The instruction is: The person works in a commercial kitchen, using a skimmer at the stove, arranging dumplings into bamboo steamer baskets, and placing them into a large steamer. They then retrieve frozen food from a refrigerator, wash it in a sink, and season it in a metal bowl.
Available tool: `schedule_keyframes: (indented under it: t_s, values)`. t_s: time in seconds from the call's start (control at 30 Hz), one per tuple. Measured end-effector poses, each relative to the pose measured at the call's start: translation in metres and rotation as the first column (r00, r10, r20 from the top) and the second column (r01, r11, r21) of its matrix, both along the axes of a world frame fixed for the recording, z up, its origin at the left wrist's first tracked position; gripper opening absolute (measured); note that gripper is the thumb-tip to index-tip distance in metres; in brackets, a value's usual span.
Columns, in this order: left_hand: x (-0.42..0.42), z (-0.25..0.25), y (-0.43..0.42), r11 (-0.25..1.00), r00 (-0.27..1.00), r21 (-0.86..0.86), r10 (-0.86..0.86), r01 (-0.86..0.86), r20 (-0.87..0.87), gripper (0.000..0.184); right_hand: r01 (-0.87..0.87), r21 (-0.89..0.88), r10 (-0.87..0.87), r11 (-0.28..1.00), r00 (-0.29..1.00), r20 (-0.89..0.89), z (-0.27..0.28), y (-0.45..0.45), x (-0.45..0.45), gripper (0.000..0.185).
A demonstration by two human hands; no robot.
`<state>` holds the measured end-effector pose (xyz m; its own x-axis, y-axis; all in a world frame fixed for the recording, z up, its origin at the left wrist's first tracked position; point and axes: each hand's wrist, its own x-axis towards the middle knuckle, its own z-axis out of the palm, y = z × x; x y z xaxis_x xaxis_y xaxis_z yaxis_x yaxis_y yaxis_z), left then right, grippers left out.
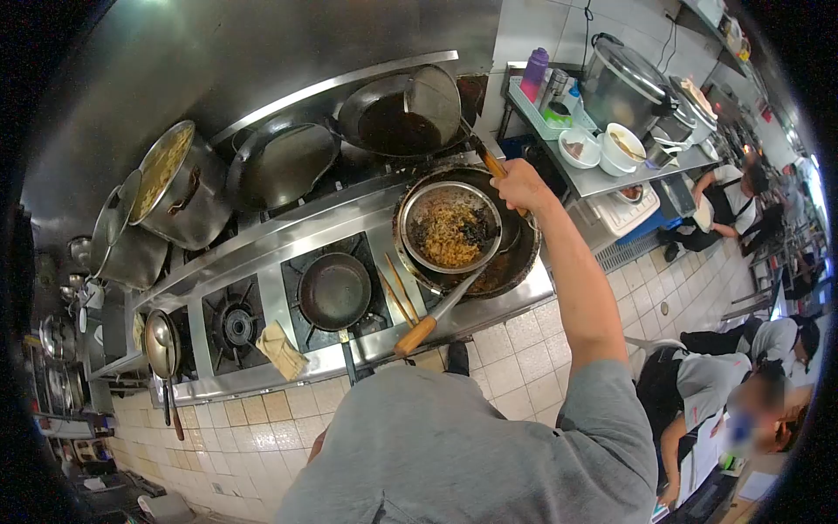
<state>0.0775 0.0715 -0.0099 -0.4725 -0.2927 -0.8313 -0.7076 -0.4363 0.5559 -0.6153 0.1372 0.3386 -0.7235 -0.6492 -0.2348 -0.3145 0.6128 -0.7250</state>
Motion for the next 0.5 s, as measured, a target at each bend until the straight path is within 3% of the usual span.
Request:
schedule_keyframes:
  t_s: [0.5]
  values:
    - [0.001,-0.023,0.002,0.998,0.991,-0.009,0.063,-0.064,-0.118,0.086,0.042,-0.144,-0.023,0.989,0.991,0.132,-0.05,-0.055,0.039,0.019]
